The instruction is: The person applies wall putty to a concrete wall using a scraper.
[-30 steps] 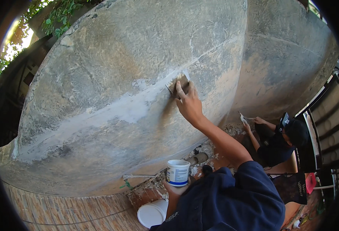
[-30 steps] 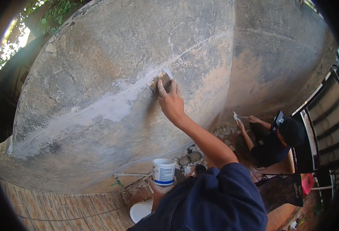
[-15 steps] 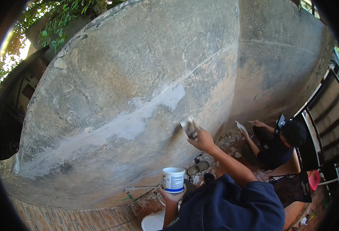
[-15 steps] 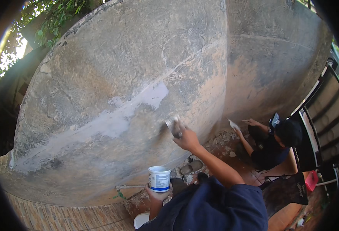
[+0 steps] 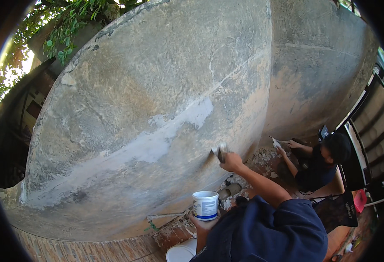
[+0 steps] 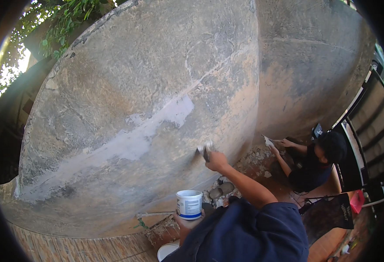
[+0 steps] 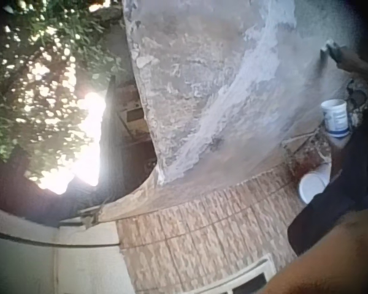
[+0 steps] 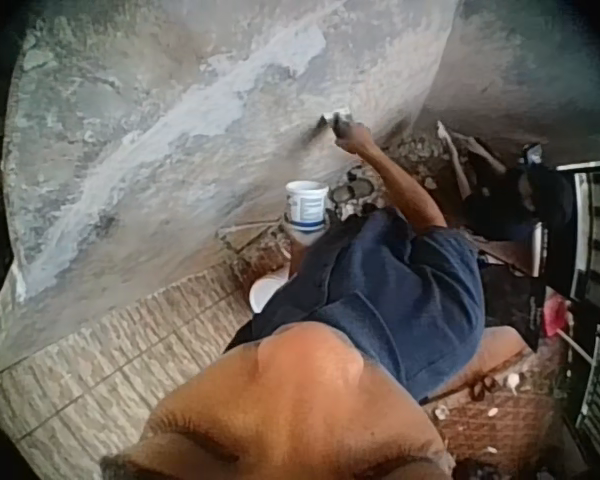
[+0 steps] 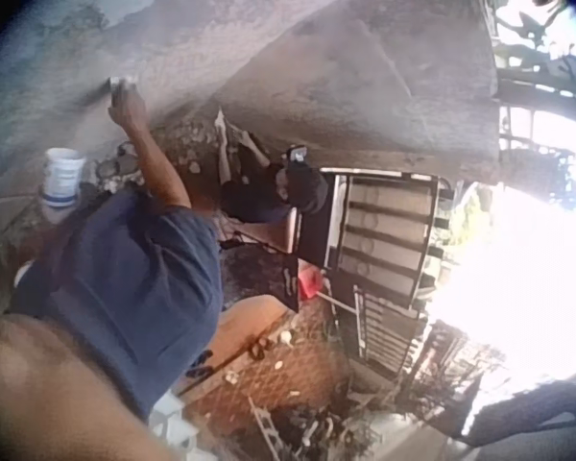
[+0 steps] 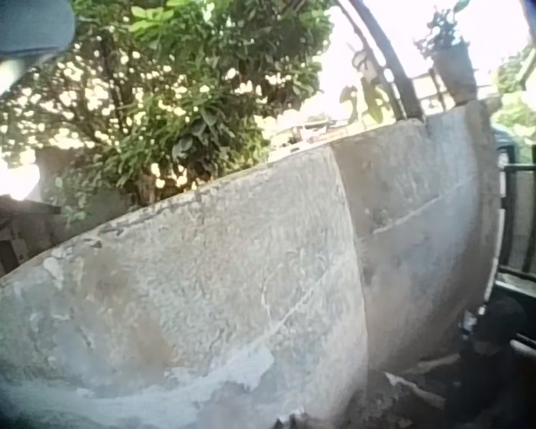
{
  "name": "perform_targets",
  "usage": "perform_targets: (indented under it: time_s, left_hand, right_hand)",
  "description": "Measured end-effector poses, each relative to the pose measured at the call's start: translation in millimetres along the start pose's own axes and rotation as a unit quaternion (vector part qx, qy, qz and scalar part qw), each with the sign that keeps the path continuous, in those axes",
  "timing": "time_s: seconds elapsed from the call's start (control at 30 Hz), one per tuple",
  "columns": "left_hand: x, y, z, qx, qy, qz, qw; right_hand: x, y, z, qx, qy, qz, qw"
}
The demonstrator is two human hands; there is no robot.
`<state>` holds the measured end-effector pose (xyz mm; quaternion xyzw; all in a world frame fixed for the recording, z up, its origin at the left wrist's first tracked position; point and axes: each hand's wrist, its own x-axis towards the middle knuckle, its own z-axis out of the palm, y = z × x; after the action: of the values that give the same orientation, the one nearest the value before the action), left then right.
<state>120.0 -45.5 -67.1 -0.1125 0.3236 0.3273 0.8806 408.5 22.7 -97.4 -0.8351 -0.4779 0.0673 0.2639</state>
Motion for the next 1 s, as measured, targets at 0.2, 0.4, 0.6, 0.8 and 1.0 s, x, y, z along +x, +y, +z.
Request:
perform_targets:
  time_s: [0.2, 0.4, 0.6, 0.8, 1.0]
  left_hand:
    - [10.2, 13.8, 0.8, 0.128, 0.039, 0.102, 0.986]
    - [7.3, 20.4, -19.9, 0.194, -0.048, 0.203, 0.959]
    - [-13.4, 7.4, 60.3, 0.146, -0.154, 0.205, 0.955]
    - [-27.7, 3.2, 65.1, 0.159, -0.206, 0.202, 0.944]
    - [-41.0, 0.3, 70.5, 0.204, -0.254, 0.202, 0.924]
  right_hand:
    - [-31.0, -3.4, -71.3, 0.786, -0.368, 0.159, 0.470]
    - [-37.1, -39.4, -153.5, 0.869, -0.432, -0.015, 0.241]
    - [-45.6, -43.2, -173.2, 0.726, -0.543, -0.005, 0.423]
    - [-68.1, -120.4, -221.4, 0.253, -0.305, -0.408, 0.822]
    - [-80.0, -136.3, -244.7, -0.012, -0.235, -0.512, 0.826]
